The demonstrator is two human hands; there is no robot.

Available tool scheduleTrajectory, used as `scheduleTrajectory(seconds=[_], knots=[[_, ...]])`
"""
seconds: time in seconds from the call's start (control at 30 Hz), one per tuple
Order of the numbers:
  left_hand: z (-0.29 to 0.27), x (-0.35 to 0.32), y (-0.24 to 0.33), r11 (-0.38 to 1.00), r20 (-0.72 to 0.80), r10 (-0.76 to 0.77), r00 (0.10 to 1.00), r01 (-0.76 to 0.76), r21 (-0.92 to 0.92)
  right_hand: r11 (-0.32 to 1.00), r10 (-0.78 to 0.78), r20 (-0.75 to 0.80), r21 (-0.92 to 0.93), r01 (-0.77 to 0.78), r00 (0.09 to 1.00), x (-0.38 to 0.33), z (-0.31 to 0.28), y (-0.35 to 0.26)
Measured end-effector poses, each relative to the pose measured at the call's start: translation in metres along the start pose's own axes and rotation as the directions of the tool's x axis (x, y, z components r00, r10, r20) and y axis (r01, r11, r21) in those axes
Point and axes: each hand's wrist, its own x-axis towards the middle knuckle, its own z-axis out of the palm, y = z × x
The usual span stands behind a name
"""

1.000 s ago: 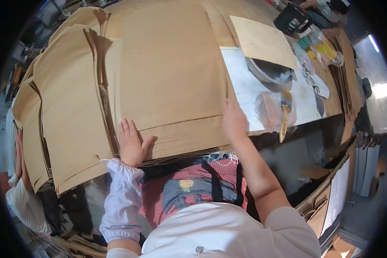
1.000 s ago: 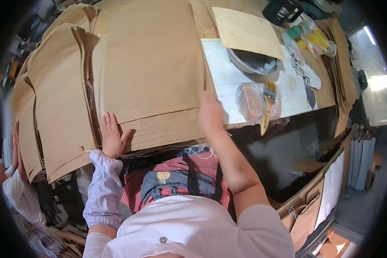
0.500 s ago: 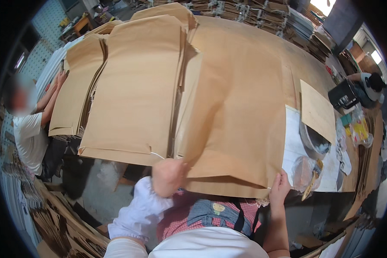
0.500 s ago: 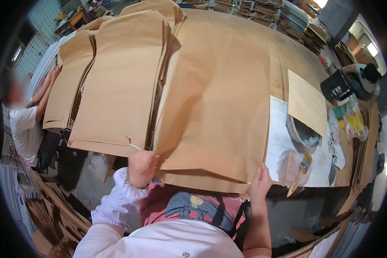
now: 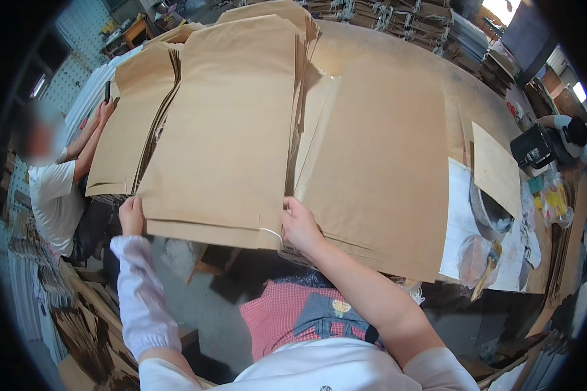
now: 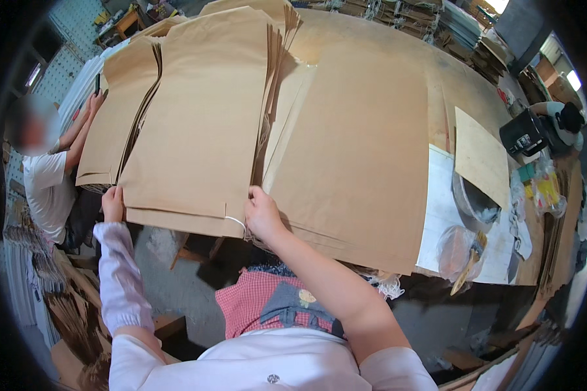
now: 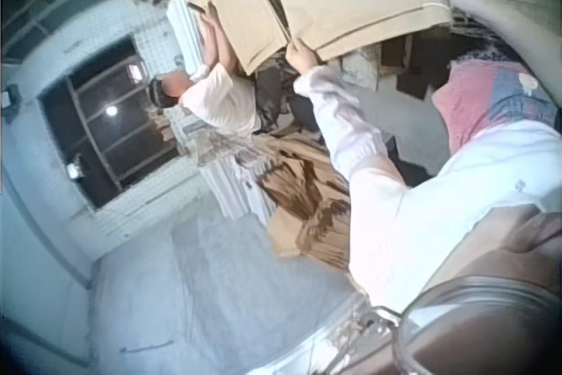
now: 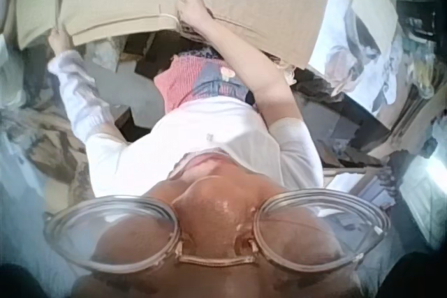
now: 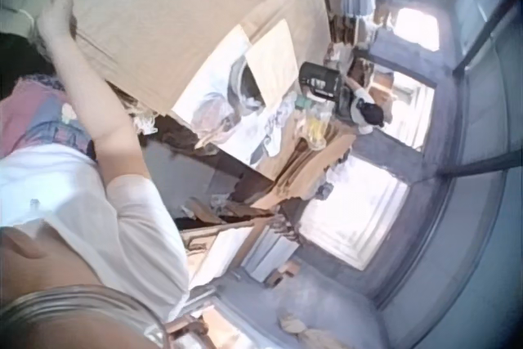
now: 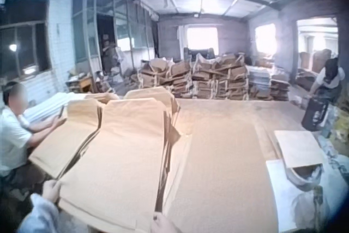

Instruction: The person repeatedly applies glue to the edge of a flat cardboard sheet using a brush, then presses a thin white strip along the glued edge. The person continues this cycle on multiple sheets, stacking them as they work.

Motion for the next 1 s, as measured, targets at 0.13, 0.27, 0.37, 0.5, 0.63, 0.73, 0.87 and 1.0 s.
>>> scheduleTrajectory(seconds=[0.13,0.27,0.37,0.5,0.63,0.73,0.87,1.0], knots=[[0.005,0.027,-0.062,0.956,-0.028,-0.102,0.994,0.106,0.273,0.955,0.001,0.264,0.286,-0.079,0.964,-0.059,-0.007,-0.022],[0.0,-0.018,0.076,0.842,-0.296,0.262,0.919,-0.067,0.536,0.946,-0.122,0.536,-0.192,0.262,0.835,-0.147,-0.094,-0.001],[0.04,-0.093,0.166,0.931,-0.052,0.2,0.978,-0.206,-0.302,0.811,-0.031,0.02,-0.583,0.037,0.999,-0.213,-0.18,-0.014],[0.092,-0.188,0.299,0.814,0.474,0.564,0.676,-0.358,-0.458,0.214,-0.455,-0.633,-0.76,-0.613,0.626,-0.293,-0.29,-0.017],[0.175,-0.188,0.299,0.88,0.343,0.475,0.811,-0.438,-0.184,0.08,-0.354,-0.545,-0.827,-0.556,0.76,-0.315,-0.333,-0.003],[0.192,-0.179,0.291,0.902,0.434,0.431,0.791,-0.363,-0.233,0.155,-0.599,-0.385,-0.916,-0.371,0.702,-0.323,-0.351,-0.001],[0.185,-0.188,0.285,0.875,0.46,0.483,0.745,-0.434,-0.216,0.847,-0.508,-0.811,-0.531,-0.001,0.289,-0.302,-0.37,-0.03],[0.181,-0.189,0.285,0.896,0.501,0.442,0.744,-0.339,-0.288,0.873,-0.483,-0.858,-0.457,0.17,0.173,-0.248,-0.434,-0.039]])
